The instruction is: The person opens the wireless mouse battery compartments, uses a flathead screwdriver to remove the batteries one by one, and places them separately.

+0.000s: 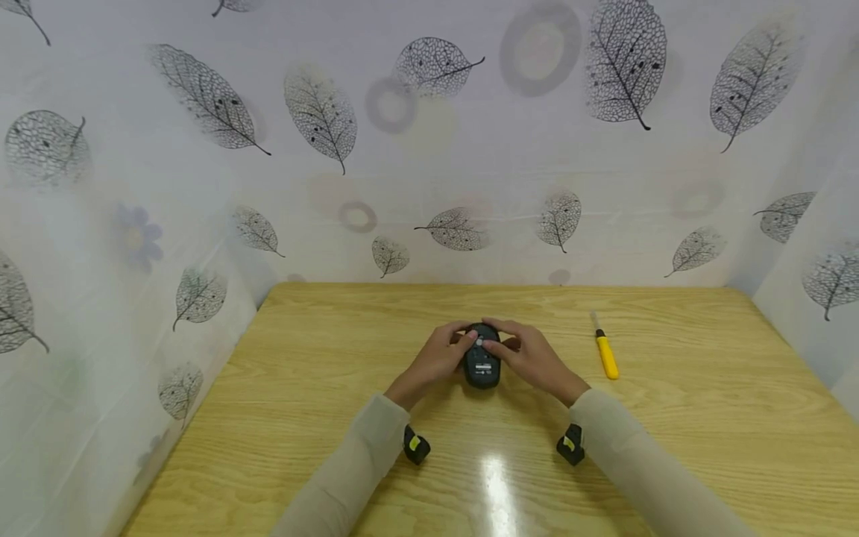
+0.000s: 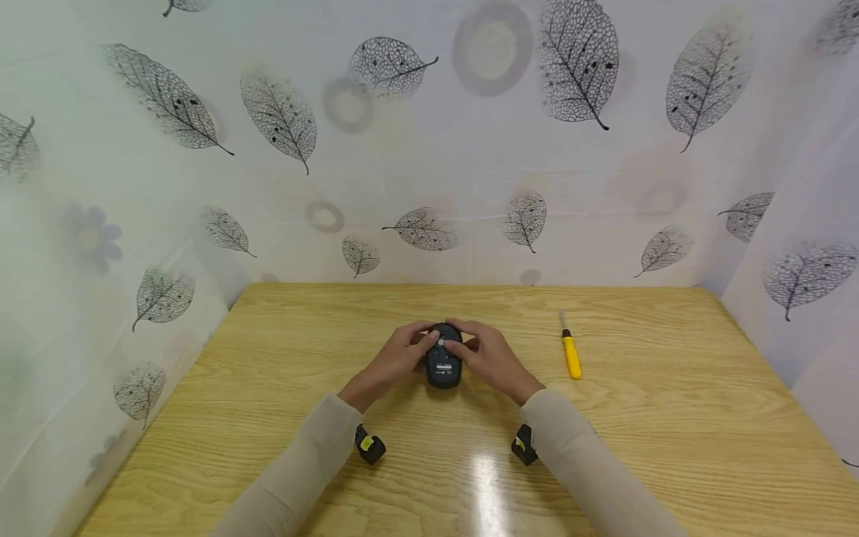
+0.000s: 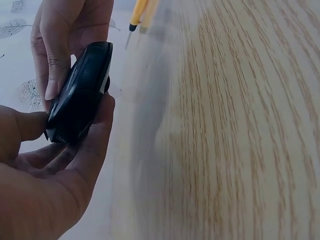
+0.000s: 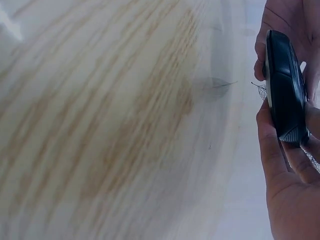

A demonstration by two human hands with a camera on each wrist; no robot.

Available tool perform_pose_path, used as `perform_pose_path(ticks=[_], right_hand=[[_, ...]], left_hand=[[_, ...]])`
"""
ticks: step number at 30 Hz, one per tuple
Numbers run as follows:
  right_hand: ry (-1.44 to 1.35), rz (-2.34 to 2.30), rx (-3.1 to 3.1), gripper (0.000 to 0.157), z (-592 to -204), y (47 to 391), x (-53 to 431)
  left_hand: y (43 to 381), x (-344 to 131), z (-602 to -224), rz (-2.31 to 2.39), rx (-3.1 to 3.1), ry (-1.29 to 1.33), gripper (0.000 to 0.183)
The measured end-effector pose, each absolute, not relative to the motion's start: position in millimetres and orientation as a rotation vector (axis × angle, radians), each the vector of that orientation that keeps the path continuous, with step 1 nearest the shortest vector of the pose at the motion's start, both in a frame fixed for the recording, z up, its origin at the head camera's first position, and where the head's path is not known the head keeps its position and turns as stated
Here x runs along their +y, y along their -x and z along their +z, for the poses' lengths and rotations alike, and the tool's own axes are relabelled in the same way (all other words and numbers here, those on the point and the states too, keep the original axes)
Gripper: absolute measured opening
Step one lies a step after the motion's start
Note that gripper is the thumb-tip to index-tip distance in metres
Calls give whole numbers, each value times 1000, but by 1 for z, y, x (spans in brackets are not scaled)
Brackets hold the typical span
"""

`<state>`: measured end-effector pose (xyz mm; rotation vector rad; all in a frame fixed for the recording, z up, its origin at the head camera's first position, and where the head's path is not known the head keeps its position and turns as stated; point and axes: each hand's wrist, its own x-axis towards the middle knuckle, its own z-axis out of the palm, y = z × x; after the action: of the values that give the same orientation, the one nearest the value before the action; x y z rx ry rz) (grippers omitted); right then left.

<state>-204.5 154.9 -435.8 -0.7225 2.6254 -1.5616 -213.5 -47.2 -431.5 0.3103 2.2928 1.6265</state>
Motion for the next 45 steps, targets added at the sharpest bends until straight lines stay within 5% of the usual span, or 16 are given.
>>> perform_pose_path(ticks=[12,45], right_hand=[[669,-1572,2599,48,-435,207,155],[659,-1470,2763,39,-431,219,153]], left_hand=[[208,-56,-431,1710,2041,-238,70],[205,-59,-430,1702,2018,-233,68]])
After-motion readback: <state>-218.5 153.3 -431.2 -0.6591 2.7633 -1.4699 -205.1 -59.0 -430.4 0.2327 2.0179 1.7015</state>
